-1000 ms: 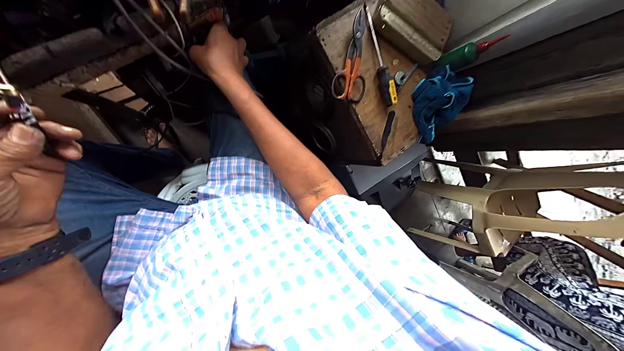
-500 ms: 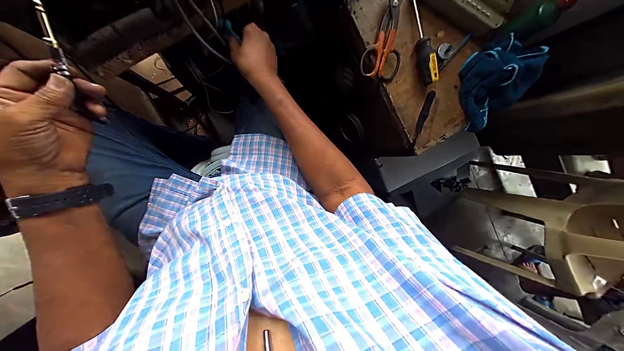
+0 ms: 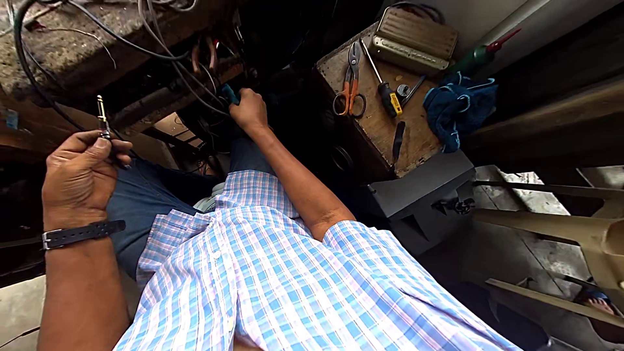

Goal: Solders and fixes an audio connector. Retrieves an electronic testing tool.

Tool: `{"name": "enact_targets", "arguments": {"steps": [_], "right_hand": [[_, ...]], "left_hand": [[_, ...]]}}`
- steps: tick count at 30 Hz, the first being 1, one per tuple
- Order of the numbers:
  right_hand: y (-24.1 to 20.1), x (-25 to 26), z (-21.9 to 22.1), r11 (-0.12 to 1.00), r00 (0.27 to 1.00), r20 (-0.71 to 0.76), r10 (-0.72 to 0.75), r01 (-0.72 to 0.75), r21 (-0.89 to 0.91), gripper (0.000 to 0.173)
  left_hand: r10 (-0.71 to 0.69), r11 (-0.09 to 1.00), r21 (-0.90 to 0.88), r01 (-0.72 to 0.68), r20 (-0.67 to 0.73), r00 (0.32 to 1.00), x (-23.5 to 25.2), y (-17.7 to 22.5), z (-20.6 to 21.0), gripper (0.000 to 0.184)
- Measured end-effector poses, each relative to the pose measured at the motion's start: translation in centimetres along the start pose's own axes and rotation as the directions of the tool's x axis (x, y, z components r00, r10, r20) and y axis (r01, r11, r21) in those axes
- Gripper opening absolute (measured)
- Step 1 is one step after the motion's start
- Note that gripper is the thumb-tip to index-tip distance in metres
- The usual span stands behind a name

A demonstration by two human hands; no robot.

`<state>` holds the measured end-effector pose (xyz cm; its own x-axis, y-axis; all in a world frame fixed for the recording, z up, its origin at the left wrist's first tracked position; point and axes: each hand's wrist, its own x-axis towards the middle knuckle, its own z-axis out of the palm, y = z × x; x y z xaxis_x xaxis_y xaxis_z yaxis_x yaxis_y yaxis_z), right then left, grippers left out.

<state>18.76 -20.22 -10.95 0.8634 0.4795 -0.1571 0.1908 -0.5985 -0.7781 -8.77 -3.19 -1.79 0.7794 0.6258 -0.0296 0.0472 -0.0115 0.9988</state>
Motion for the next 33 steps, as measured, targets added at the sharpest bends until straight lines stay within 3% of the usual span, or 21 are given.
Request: {"name": "enact_targets", "arguments": {"steps": [4, 8, 12, 19, 24, 28, 33], "right_hand": [[-0.6, -0.1, 0.0, 0.969, 0.985, -0.056, -0.162, 0.148, -0.200, 0.022], [-0.6, 0.4, 0.9, 0.934, 0.935, -0.160, -0.315, 0.275, -0.229, 0.020], [0.3, 2.3, 2.2, 0.955, 0.986, -0.045, -0.162, 0.145, -0.259, 0.025], [-0.8, 3.4, 1.4, 0.943, 0.999, 0.038, -0.028, 0.039, -0.330, 0.028], [0.4, 4.0, 0.8, 0.950, 0.998, 0.063, -0.020, 0.039, -0.311, 0.038], [1.5, 4.5, 0.9, 0.964, 0.994, 0.091, -0.061, 0.083, -0.253, 0.036], [0.9, 4.0, 0.8, 0.933, 0.998, 0.037, -0.048, 0.058, -0.355, 0.038]], "left_hand": [[-0.006, 1.000, -0.003, 0.006, 0.002, 1.000, 0.1, -0.2, 0.2, 0.018], [-0.024, 1.000, 0.007, 0.025, -0.008, 1.000, 0.2, -0.4, 0.4, 0.017], [-0.004, 1.000, -0.021, 0.005, 0.022, 1.000, 1.0, -0.8, 0.4, 0.016], [-0.061, 0.995, -0.085, 0.060, -0.006, 0.998, -0.2, -1.3, 0.3, 0.019], [-0.058, 0.983, -0.174, 0.057, -0.002, 0.998, -0.4, -1.9, -0.4, 0.021], [-0.036, 0.974, -0.225, 0.040, 0.019, 0.999, 0.5, -2.1, -0.2, 0.021], [0.001, 0.961, -0.275, 0.012, 0.047, 0.999, 1.1, -2.3, -0.1, 0.019]]}}
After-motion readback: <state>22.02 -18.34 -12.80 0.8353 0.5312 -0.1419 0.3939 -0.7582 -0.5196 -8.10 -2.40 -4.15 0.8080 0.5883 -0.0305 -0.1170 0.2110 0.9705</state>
